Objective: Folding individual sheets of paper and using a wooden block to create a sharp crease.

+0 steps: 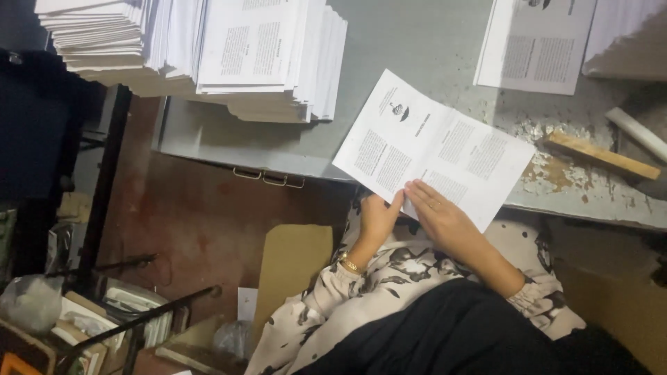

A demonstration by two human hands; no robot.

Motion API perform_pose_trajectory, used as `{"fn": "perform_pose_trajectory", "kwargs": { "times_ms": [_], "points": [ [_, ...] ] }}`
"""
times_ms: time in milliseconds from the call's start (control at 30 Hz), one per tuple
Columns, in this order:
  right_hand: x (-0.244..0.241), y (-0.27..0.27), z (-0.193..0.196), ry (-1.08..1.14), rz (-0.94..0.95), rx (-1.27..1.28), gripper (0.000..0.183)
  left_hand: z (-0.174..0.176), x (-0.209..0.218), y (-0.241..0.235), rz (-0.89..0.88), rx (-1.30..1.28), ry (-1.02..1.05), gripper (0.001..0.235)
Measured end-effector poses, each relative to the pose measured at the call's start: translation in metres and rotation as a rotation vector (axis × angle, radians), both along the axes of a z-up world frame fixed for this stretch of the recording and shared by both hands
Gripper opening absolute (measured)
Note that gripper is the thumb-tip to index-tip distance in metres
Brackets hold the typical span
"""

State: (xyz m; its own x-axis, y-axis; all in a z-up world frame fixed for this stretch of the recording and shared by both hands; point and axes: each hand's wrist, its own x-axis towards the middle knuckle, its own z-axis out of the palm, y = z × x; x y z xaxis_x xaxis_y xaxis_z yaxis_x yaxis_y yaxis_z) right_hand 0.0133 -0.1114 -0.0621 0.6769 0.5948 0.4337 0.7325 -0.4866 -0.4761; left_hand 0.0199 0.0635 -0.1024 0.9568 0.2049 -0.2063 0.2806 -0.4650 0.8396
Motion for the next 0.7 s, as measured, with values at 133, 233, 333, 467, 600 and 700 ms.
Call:
{"fn": "perform_pose_trajectory", "kwargs": {
  "times_ms": [133,233,333,467,600,700],
  "points": [
    [0.009,-0.005,-0.028,-0.122,-0.053,-0.117,0.047,0.005,-0.005,-0.004,-0.076,0.11,-0.078,0.039],
    [0.032,-0.009,-0.037,-0.246,-0.075,-0.167,0.045,0.003,-0.011,-0.005,-0.129,0.198,-0.127,0.039],
    [0.07,-0.017,-0.041,-0.301,-0.139,-0.219,0.047,0.0,-0.018,-0.008,-0.18,0.22,-0.174,0.043],
    [0.114,-0.025,-0.041,-0.28,-0.215,-0.251,0.045,0.009,-0.028,-0.014,-0.209,0.364,-0.277,0.042],
    [0.15,-0.026,-0.04,-0.232,-0.307,-0.271,0.041,0.008,-0.029,-0.015,-0.204,0.395,-0.387,0.038],
    [0.136,-0.011,-0.024,-0.356,-0.373,-0.319,0.037,-0.005,-0.024,-0.015,-0.193,0.379,-0.309,0.046]
  ]
}}
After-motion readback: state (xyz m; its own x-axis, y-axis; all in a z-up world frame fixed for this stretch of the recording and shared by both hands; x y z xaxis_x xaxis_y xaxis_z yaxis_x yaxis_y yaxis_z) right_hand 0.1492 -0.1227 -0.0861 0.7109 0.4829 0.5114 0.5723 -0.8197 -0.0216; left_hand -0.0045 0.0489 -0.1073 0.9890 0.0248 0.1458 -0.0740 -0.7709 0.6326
